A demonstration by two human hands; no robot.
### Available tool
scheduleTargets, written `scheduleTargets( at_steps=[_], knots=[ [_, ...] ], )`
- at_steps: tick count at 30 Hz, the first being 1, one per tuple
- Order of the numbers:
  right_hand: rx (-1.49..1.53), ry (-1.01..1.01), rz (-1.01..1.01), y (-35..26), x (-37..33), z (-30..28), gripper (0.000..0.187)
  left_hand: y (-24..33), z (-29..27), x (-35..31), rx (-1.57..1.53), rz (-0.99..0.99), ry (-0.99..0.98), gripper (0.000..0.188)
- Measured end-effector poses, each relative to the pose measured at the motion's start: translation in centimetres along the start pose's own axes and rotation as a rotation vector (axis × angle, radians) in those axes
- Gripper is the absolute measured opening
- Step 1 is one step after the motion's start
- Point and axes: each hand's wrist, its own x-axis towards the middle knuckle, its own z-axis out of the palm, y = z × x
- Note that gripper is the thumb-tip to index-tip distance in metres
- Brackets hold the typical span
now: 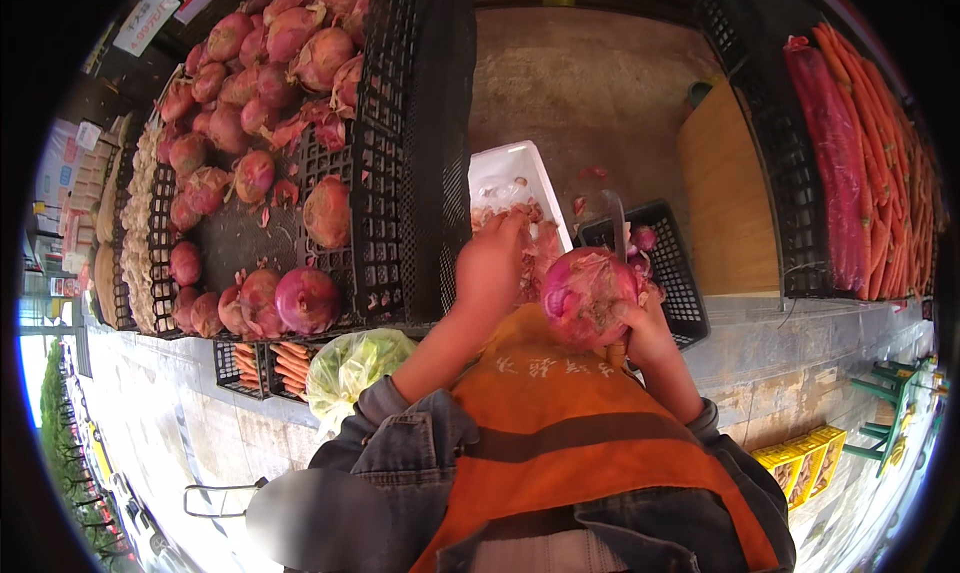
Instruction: The person peels red onions one at a time using a small knife, removing the outer skin and roots. The peeled onions are placed into a white tray while the skins are discarded into a bin.
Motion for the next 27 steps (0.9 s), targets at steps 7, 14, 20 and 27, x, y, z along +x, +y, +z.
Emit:
scheduleTargets(
  at_steps=[7,14,20,27],
  knots=[
    [0.01,0.126,-0.007,0.3,0.6,-1.1,0.052,-2.1,1.2,0.5,0.237,0.033,0.067,0.02],
    [-0.138,0.171,-0.002,0.9,0.8,-1.2,0.05,-1.2,-0.5,1.0,-0.003,-0.008,0.002,0.018],
    [-0.365,0.12,0.003,-0.5,0.3,0.0,0.049,0.5,-2.5,0.7,-0.429,0.128,-0.146,0.022],
    [-0.488,0.059,-0.193,0.7,0.7,-0.4,0.052,3.3,-4.5,-0.1,-0.482,0.121,-0.223,0.016]
  ],
)
